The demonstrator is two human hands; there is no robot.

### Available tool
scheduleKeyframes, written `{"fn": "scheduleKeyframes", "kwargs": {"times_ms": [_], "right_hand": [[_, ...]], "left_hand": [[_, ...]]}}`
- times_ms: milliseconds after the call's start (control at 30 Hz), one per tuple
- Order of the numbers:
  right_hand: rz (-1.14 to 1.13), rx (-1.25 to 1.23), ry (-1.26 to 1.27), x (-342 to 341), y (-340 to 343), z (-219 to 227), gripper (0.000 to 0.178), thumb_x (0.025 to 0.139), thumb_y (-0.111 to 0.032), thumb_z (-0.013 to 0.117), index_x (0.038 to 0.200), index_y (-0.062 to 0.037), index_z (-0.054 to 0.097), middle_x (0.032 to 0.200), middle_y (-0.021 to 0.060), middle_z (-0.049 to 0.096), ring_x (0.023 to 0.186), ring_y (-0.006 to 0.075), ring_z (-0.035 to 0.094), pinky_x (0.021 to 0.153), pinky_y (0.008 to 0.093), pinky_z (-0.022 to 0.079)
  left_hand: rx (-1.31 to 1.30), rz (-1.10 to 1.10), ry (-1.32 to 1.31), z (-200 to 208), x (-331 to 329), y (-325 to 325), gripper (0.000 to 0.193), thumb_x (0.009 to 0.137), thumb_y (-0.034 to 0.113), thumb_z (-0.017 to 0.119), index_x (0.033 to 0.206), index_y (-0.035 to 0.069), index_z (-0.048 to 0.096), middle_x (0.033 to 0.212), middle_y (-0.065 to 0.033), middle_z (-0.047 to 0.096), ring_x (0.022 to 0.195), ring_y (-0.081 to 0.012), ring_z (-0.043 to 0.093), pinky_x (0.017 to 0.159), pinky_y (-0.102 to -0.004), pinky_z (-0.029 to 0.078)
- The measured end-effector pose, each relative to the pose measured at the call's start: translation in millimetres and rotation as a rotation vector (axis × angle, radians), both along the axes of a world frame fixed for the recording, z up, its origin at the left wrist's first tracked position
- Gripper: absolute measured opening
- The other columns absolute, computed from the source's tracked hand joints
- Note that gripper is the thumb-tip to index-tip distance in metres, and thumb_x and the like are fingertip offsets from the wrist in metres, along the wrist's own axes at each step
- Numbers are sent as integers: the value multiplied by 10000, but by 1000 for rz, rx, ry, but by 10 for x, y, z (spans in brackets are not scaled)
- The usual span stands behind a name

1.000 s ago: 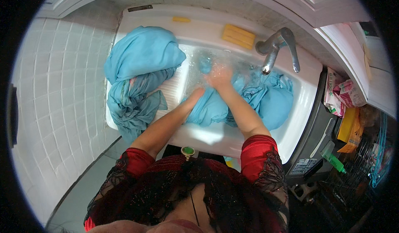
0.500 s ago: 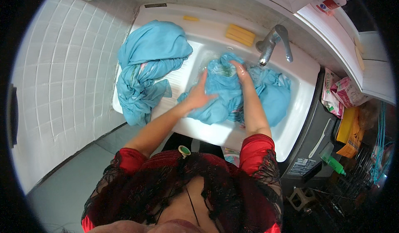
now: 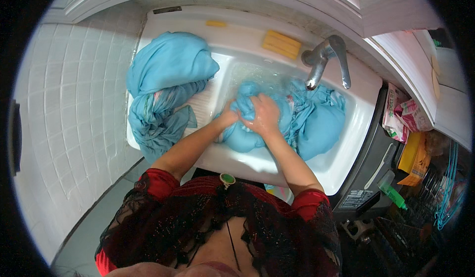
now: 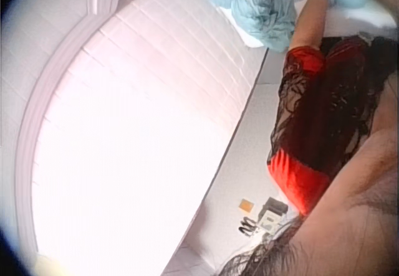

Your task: The person hand-washes a light blue garment in a white sink. They repeatedly submerge, agitate, and wring the fabric under running water, then lift and squeeze it to remove excess water.

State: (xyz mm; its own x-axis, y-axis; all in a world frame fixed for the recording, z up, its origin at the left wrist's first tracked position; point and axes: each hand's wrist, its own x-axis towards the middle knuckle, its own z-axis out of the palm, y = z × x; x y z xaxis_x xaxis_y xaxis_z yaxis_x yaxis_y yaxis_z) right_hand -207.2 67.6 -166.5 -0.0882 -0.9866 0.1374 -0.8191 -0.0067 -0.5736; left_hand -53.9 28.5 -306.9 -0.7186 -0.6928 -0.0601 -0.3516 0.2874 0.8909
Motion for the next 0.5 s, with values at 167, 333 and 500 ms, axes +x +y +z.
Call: {"fn": "scheduleKeyframes", "kwargs": {"times_ms": [167,333,500], "right_hand": [[-99,199,118,-10,-454,-412,524,642,-483,730,942,-57,670,935,178,632,833,359,617,717,455,492],[-245,336,207,6,-795,-752,598,684,-534,702,1046,-58,681,1078,238,630,983,352,622,843,444,491],[-282,53,-117,-270,-867,-1023,633,691,-499,737,1096,-17,665,1126,184,649,1009,302,632,907,395,474]], "left_hand": [[180,154,-417,-121,-120,81,425,880,258,517,1224,10,532,1132,-264,582,1051,-417,560,887,-492,442],[347,268,-315,225,-175,59,360,897,225,483,1145,-29,539,939,-323,604,927,-493,570,825,-533,442],[218,253,-154,949,-153,175,514,905,315,542,1337,54,442,1107,-324,542,1022,-479,542,881,-485,439]]}}
